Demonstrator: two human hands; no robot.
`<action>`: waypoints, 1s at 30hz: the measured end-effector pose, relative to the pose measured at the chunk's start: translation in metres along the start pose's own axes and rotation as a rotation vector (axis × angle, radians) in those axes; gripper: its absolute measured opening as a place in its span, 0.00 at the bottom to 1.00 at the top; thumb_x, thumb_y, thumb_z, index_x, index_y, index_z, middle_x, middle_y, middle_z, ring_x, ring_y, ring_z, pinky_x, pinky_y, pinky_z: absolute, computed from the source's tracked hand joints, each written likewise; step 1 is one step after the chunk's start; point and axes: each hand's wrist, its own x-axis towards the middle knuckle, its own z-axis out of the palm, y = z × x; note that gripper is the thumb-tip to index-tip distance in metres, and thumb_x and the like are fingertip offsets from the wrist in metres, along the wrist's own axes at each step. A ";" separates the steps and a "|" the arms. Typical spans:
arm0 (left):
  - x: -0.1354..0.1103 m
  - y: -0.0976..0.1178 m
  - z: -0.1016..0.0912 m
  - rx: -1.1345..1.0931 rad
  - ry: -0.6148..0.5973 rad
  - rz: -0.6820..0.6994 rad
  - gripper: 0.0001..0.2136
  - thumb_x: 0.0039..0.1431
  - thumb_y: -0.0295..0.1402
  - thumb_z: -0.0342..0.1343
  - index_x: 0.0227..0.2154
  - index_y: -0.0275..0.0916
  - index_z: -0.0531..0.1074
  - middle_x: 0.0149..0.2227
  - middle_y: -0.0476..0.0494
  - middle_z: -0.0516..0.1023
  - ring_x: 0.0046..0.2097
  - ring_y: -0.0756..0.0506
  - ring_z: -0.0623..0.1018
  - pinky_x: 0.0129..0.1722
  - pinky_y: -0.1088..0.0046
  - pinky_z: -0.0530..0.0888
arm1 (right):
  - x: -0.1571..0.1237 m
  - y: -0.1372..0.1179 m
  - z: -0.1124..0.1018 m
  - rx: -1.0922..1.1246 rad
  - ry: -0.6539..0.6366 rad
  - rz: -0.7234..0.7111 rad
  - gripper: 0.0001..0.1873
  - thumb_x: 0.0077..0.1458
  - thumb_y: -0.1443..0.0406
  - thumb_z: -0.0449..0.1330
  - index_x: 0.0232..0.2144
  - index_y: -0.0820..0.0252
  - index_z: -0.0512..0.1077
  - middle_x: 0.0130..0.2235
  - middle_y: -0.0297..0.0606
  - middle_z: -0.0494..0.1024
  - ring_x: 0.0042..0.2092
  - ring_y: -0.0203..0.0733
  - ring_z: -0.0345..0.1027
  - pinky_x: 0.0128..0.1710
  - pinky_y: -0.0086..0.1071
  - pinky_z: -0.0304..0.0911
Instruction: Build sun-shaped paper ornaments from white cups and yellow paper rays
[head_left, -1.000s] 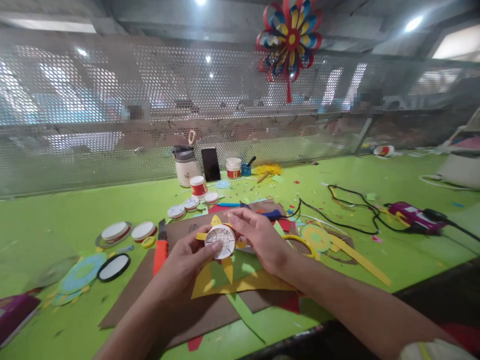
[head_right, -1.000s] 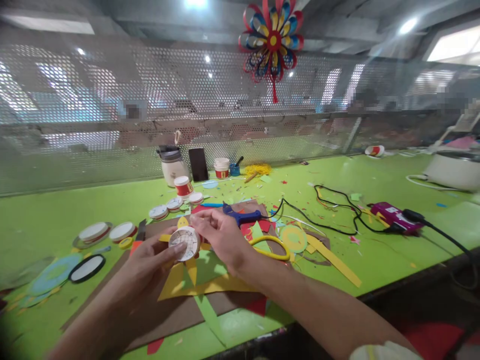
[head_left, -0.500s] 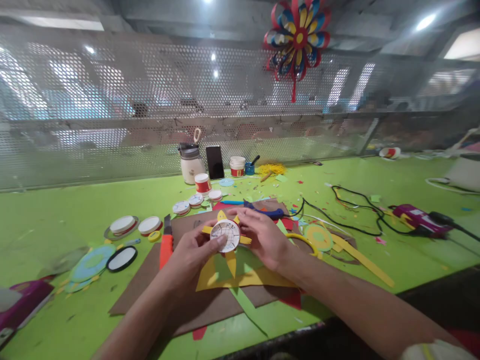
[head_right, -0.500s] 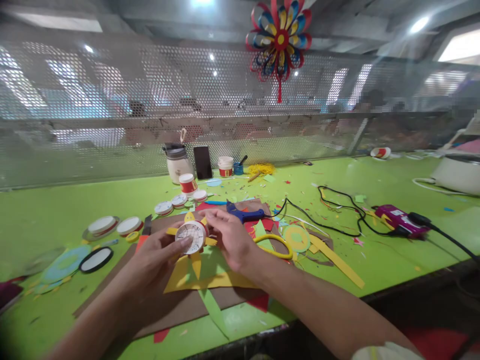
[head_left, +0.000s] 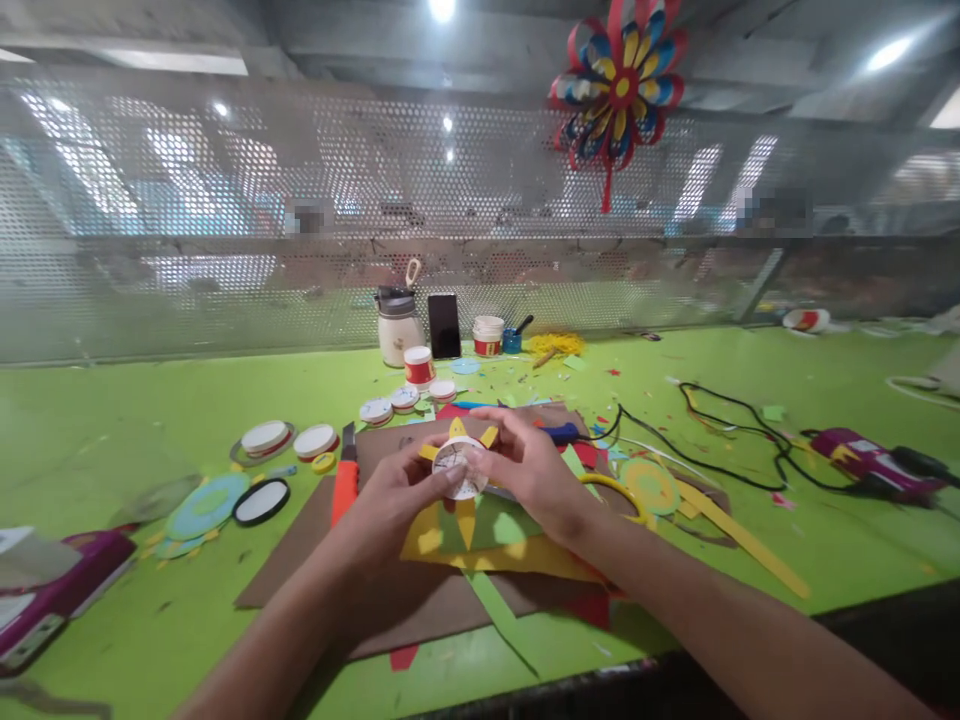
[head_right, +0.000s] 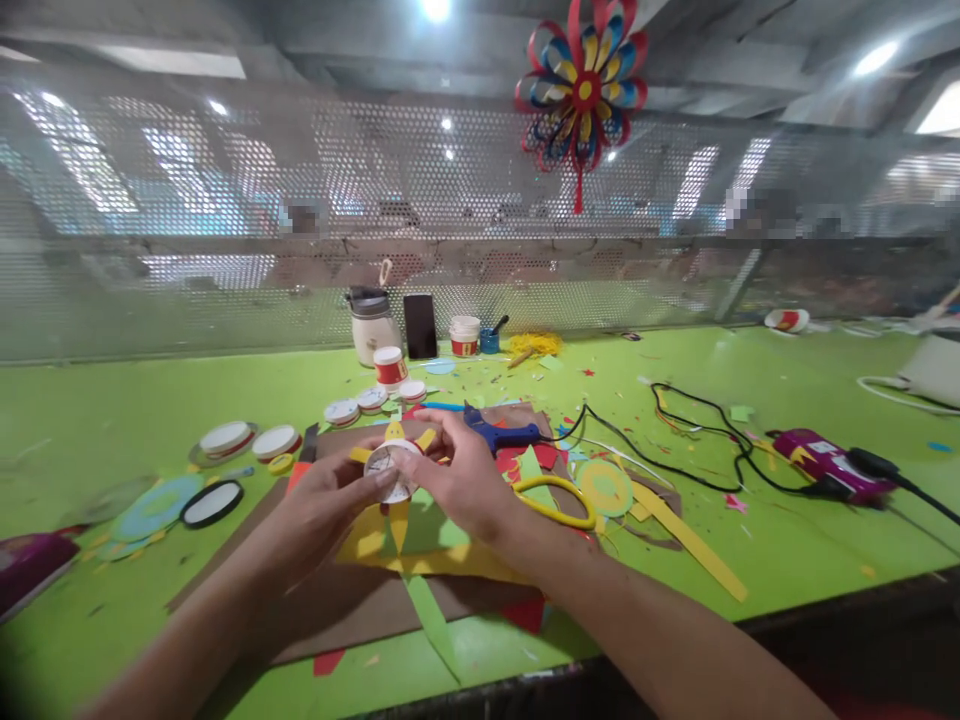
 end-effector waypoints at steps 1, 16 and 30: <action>0.000 0.000 0.001 -0.006 -0.014 0.006 0.17 0.55 0.36 0.61 0.48 0.40 0.75 0.41 0.41 0.79 0.40 0.42 0.76 0.42 0.66 0.71 | -0.001 0.000 0.001 0.006 0.001 0.016 0.28 0.46 0.59 0.66 0.49 0.60 0.67 0.31 0.31 0.70 0.33 0.37 0.64 0.36 0.33 0.61; 0.000 0.003 -0.001 -0.298 -0.136 -0.002 0.16 0.58 0.29 0.58 0.49 0.39 0.74 0.53 0.36 0.74 0.47 0.43 0.76 0.41 0.71 0.72 | 0.005 -0.003 -0.004 0.408 0.049 0.197 0.17 0.41 0.63 0.70 0.36 0.60 0.75 0.32 0.34 0.78 0.32 0.35 0.70 0.32 0.29 0.65; 0.003 -0.002 -0.004 -0.229 -0.105 0.119 0.17 0.53 0.26 0.62 0.47 0.42 0.75 0.39 0.44 0.77 0.40 0.47 0.74 0.41 0.70 0.73 | 0.000 -0.009 -0.002 0.422 0.030 0.150 0.14 0.45 0.63 0.69 0.36 0.59 0.75 0.34 0.35 0.79 0.33 0.35 0.72 0.32 0.28 0.66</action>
